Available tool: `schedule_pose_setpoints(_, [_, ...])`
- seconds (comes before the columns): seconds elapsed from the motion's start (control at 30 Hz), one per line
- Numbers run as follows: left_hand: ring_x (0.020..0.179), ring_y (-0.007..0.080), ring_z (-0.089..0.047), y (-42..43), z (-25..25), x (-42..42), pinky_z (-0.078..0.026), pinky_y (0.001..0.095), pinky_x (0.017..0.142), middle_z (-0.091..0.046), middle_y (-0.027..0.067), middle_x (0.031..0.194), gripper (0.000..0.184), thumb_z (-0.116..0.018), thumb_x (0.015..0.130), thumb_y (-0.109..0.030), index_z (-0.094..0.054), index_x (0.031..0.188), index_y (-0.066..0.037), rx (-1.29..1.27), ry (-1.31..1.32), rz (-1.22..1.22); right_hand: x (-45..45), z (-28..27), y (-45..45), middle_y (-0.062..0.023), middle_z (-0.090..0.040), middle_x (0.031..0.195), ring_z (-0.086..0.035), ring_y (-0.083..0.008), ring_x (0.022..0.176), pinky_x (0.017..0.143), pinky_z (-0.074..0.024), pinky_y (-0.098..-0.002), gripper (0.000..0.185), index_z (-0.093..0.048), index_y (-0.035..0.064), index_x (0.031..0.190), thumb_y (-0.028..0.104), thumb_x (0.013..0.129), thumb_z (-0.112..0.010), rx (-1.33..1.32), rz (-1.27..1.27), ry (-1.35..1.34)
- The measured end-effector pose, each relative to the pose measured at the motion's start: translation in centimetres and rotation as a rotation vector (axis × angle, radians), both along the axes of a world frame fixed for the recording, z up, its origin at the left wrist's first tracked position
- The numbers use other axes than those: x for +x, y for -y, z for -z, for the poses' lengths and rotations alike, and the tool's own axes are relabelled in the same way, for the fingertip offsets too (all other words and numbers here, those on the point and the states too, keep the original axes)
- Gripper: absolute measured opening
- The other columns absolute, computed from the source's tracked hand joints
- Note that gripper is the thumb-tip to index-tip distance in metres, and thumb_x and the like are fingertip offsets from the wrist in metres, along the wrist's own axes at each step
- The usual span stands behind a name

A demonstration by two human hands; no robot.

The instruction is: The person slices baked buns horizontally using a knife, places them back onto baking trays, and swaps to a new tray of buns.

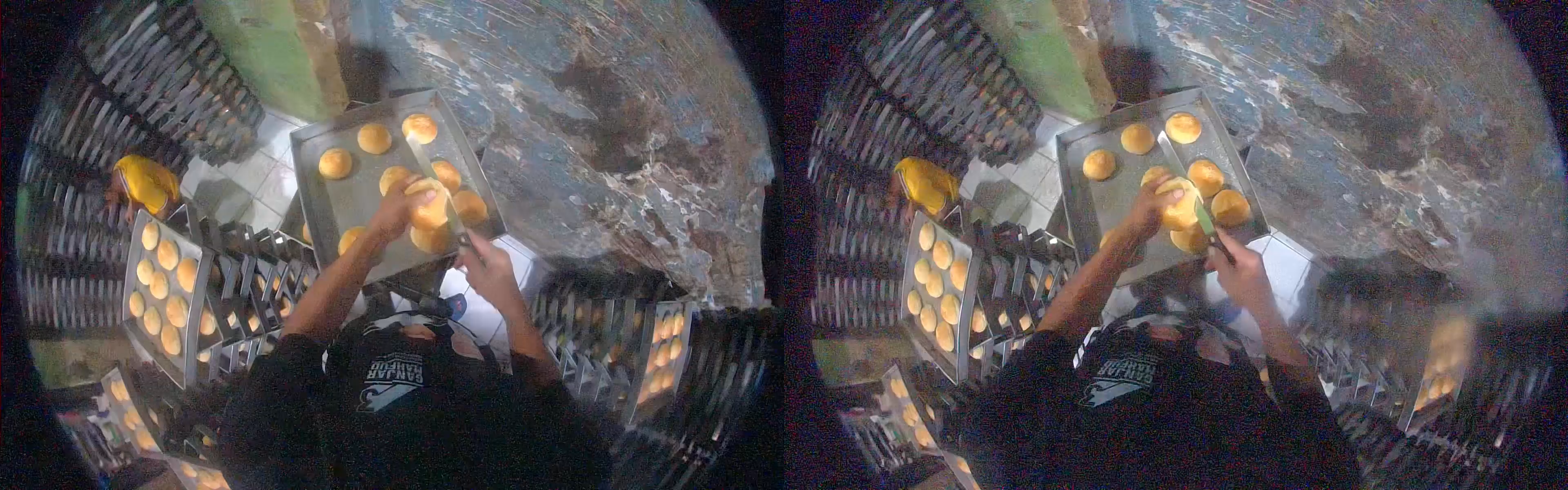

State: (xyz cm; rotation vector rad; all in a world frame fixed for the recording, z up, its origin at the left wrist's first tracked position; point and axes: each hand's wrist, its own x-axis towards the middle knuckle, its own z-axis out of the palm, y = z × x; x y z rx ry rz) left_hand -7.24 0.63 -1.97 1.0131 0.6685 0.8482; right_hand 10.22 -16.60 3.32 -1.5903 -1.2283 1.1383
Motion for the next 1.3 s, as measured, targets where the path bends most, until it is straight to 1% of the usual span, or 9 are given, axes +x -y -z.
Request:
schedule_pose_setpoints(0.13, [0.092, 0.0193, -0.069, -1.0, 0.6, 0.5, -0.059, 0.0328, 0.078, -0.068, 0.0085, 0.105, 0.044, -0.073, 0.09, -0.022, -0.059, 0.124, 0.003, -0.113, 0.031, -0.176, 0.1, 0.9, -1.0, 0.0003, -0.065, 0.079, -0.047, -0.0025, 0.051, 0.044, -0.04, -0.0222, 0.047, -0.054, 0.0131, 0.146, 0.011, 0.099, -0.055, 0.076, -0.02, -0.007])
schedule_pose_setpoints(0.2, [0.098, 0.0212, -0.068, -3.0, 1.5, -1.6, -0.06, 0.0353, 0.078, -0.068, 0.0091, 0.105, 0.053, -0.074, 0.089, -0.024, -0.056, 0.13, 0.005, -0.143, 0.17, -0.019, 0.7, 1.4, 1.0, 0.0005, -0.065, 0.078, -0.046, -0.0027, 0.05, 0.044, -0.04, -0.0221, 0.047, -0.054, 0.013, 0.147, 0.011, 0.1, -0.055, 0.209, -0.06, 0.085])
schedule_pose_setpoints(0.27, [0.096, 0.0211, -0.068, -2.9, 0.0, -2.6, -0.061, 0.0354, 0.076, -0.068, 0.0089, 0.104, 0.053, -0.075, 0.088, -0.024, -0.056, 0.129, 0.005, -0.15, 0.162, -0.025, 1.2, -0.1, 2.9, -0.0044, -0.07, 0.086, -0.064, -0.0105, 0.074, 0.066, -0.0525, -0.0277, 0.044, -0.057, 0.0038, 0.142, 0.015, 0.1, -0.063, -0.121, -0.061, 0.026])
schedule_pose_setpoints(0.37, [0.09, 0.0203, -0.069, -1.7, 1.5, -1.7, -0.061, 0.0347, 0.074, -0.068, 0.0084, 0.102, 0.05, -0.075, 0.088, -0.023, -0.057, 0.126, 0.004, -0.167, 0.106, -0.039, 0.7, 1.5, 1.9, 0.0, -0.065, 0.078, -0.047, -0.0036, 0.05, 0.043, -0.0403, -0.0229, 0.048, -0.051, 0.0129, 0.149, 0.011, 0.101, -0.056, -0.05, -0.081, 0.05])
schedule_pose_setpoints(0.5, [0.086, 0.0196, -0.069, -0.4, 1.7, 0.7, -0.06, 0.0329, 0.073, -0.068, 0.0102, 0.104, 0.049, -0.074, 0.089, -0.023, -0.057, 0.126, 0.004, -0.141, 0.038, -0.05, -0.1, 2.0, -2.1, -0.0007, -0.065, 0.078, -0.048, -0.0041, 0.051, 0.044, -0.0413, -0.0228, 0.047, -0.052, 0.0107, 0.147, 0.014, 0.101, -0.056, 0.134, -0.094, 0.046])
schedule_pose_setpoints(0.63, [0.094, 0.0205, -0.068, -2.6, 1.0, -1.9, -0.059, 0.0336, 0.076, -0.067, 0.0128, 0.11, 0.057, -0.075, 0.089, -0.026, -0.055, 0.13, 0.007, -0.134, 0.06, -0.028, 0.4, 0.0, 1.1, -0.0015, -0.067, 0.081, -0.052, -0.0073, 0.054, 0.049, -0.0451, -0.0258, 0.048, -0.052, 0.0097, 0.147, 0.014, 0.1, -0.058, -0.068, -0.097, 0.179])
schedule_pose_setpoints(0.93, [0.095, 0.0214, -0.069, 0.1, 1.5, 0.9, -0.058, 0.0325, 0.075, -0.067, 0.0147, 0.114, 0.05, -0.074, 0.09, -0.027, -0.059, 0.123, 0.006, -0.215, 0.032, -0.131, -0.8, 1.5, -1.2, -0.0019, -0.066, 0.081, -0.05, -0.0047, 0.06, 0.057, -0.0457, -0.0236, 0.05, -0.05, 0.0101, 0.149, 0.012, 0.1, -0.058, 0.031, -0.091, 0.018])
schedule_pose_setpoints(1.2, [0.085, 0.0165, -0.066, 0.1, 0.2, -1.1, -0.056, 0.0314, 0.071, -0.066, 0.0054, 0.101, 0.028, -0.067, 0.096, -0.027, -0.062, 0.111, -0.004, -0.218, 0.156, -0.176, -0.5, 3.2, 1.6, -0.0026, -0.068, 0.08, -0.051, -0.0046, 0.061, 0.057, -0.0463, -0.0245, 0.049, -0.051, 0.0097, 0.149, 0.012, 0.1, -0.058, -0.058, -0.142, 0.086])
schedule_pose_setpoints(1.3, [0.088, 0.018, -0.067, 0.6, 1.7, 0.9, -0.056, 0.0326, 0.075, -0.067, 0.0064, 0.102, 0.03, -0.065, 0.097, -0.031, -0.062, 0.113, -0.005, -0.223, 0.185, -0.206, -1.8, 5.9, -1.6, -0.0024, -0.067, 0.079, -0.05, -0.0044, 0.06, 0.056, -0.0454, -0.0239, 0.05, -0.05, 0.0097, 0.149, 0.011, 0.1, -0.059, 0.164, -0.109, 0.209])
